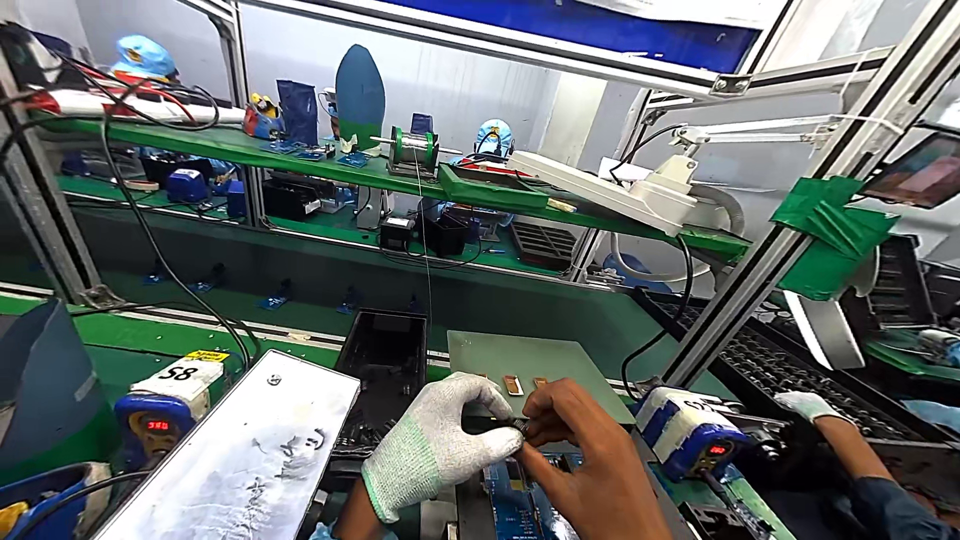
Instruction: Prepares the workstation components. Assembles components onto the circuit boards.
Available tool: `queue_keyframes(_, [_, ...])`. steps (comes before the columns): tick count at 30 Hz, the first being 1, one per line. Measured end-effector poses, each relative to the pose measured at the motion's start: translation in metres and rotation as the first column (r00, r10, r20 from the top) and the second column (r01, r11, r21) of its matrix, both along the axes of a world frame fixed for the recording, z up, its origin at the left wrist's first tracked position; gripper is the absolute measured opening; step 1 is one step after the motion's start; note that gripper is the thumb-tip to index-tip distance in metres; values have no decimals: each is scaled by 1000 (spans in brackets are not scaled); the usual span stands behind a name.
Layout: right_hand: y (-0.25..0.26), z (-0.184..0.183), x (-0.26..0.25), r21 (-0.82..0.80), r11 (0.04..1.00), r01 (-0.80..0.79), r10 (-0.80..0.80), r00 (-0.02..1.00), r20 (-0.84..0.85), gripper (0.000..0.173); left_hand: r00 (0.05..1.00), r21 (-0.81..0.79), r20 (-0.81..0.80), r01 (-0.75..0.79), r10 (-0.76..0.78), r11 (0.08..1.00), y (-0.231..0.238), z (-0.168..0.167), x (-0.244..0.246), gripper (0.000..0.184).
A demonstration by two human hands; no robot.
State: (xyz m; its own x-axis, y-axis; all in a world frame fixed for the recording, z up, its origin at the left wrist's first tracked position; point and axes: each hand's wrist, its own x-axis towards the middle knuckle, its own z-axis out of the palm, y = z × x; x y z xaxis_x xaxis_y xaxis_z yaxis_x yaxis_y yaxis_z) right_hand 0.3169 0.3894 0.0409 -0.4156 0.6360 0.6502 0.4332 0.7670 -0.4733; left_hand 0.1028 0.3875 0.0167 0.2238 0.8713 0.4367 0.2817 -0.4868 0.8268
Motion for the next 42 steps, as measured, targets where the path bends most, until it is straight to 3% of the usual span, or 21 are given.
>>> queue_keyframes(3, [1,3,-1,43,999,-15,14,1000,18,15,1000,14,24,-20,20,1000,1,0,0,20])
queue_keyframes(11, [6,1,2,-69,993,-94,91,995,-50,17,999,110,25,35,-38,993,0,0,-5,19])
queue_keyframes(16, [7,4,7,-166,969,-184,180,983,-40,33,994,126,2,104,-105,987,-5,7,-10,20])
queue_keyframes(21, [9,3,8,-195,954,-227,218,974,-68,15,988,176,-78,145,-133,974,0,0,-10,21])
queue_keyframes(23, [10,1,7,-213,956,-202,190,979,-75,15,999,176,-48,8,1,984,2,-2,-9,23])
queue_keyframes(24, [10,0,6,-215,956,-201,190,979,-73,16,989,163,-30,-135,142,977,3,-2,-7,23])
queue_keyframes(27, [12,-1,6,-211,949,-233,230,972,-41,18,802,168,-59,-579,594,798,14,-9,-6,22])
queue_keyframes(29, [13,-1,7,-245,935,-254,262,965,-2,20,696,141,-146,-689,703,711,22,-16,-10,26])
queue_keyframes(31, [13,-2,8,-289,930,-228,254,966,55,24,683,97,-222,-694,695,713,28,-24,-13,34])
queue_keyframes(36, [10,-5,7,-339,925,-171,238,957,168,15,765,-52,-328,-600,554,798,31,-26,-7,52])
queue_keyframes(42, [5,-3,3,-377,924,-65,196,928,318,22,822,-134,-316,-532,473,836,33,-30,-8,53])
